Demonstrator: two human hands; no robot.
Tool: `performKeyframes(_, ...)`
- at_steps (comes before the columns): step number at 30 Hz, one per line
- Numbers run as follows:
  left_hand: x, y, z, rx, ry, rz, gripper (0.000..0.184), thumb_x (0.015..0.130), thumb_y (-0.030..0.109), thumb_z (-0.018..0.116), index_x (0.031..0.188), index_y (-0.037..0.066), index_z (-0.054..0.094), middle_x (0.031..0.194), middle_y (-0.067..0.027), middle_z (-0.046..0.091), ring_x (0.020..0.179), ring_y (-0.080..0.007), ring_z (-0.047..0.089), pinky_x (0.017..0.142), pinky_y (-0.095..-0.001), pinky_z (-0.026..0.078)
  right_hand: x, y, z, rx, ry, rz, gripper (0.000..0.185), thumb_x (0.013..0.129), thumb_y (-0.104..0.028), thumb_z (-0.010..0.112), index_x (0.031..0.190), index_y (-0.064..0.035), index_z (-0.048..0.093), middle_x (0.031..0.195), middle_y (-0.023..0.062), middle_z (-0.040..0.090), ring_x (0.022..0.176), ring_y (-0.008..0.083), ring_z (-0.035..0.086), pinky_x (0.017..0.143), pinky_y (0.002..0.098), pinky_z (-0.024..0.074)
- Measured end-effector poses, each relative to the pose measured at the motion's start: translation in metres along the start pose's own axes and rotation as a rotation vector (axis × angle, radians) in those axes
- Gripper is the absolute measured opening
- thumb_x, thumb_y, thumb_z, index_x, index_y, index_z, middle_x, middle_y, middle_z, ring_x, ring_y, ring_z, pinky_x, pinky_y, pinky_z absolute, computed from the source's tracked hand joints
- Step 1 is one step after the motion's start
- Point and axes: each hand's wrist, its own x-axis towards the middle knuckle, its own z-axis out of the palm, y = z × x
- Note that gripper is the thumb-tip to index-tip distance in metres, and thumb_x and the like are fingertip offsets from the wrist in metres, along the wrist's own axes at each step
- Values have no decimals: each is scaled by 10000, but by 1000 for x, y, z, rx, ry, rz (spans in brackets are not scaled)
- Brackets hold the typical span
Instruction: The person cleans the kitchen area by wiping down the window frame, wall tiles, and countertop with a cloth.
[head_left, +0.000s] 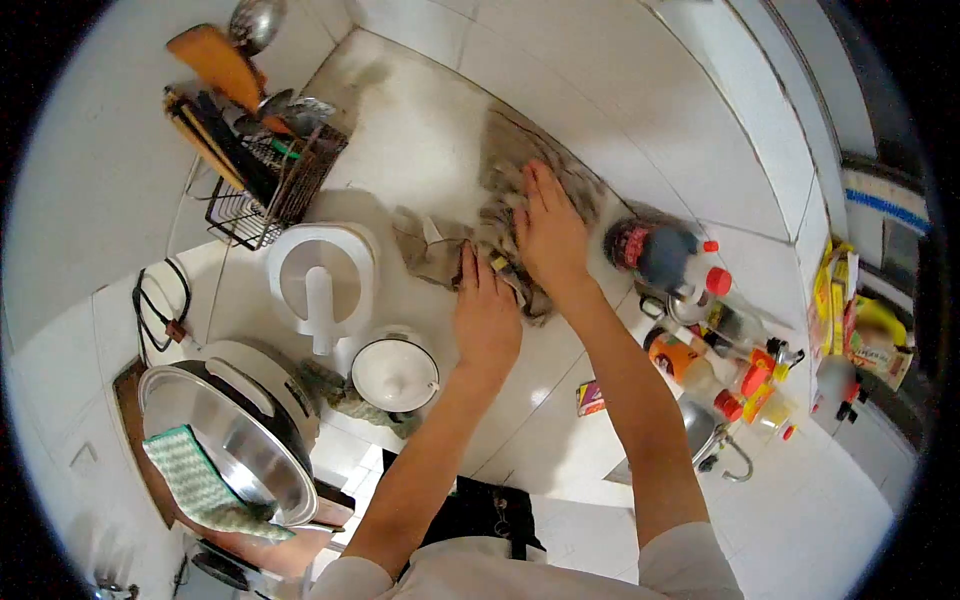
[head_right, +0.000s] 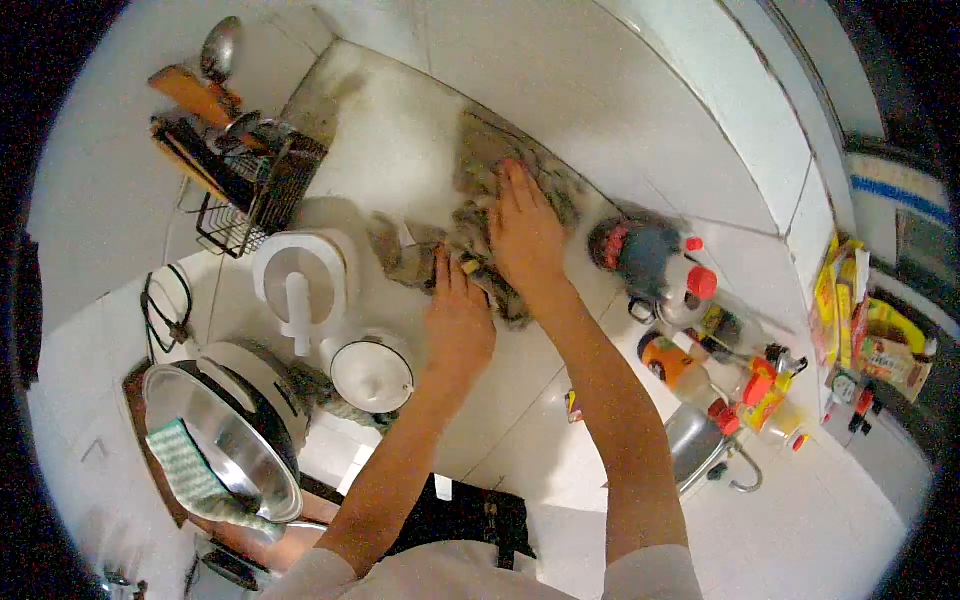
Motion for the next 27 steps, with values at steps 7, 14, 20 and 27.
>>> performKeyframes(7,-6,-13,10,52,40,-4,366,955,61,557,1262,-132,610,1513,-271,473,1471,-431,384,1121,-457,469,102,-49,46,69,110,-98,513,964,-244,595,1369,70,587,1487,223,553,1293,393,586,1131,450,454)
performKeyframes(14,-11,3,12,115,111,94,342,931,36,561,1229,-124,614,1534,-277,439,1469,-430,387,1113,-462,479,-42,5,-22,54,-50,173,559,992,-206,607,1484,23,470,1557,186,478,1410,376,481,1136,450,444)
performKeyframes(20,-20,-1,19,-11,-5,-40,437,888,-2,583,1303,-133,553,1537,-304,407,1456,-472,382,1145,-488,440,29,-13,11,-73,79,39,552,989,-218,614,1474,21,506,1584,189,460,1447,396,437,1197,467,366)
performKeyframes(27,-25,-6,26,53,131,65,448,876,13,606,1289,-150,539,1484,-335,439,1421,-555,368,1167,-576,379,55,-28,24,185,4,-336,512,959,-212,628,1440,-42,576,1559,113,515,1444,306,462,1217,445,359)
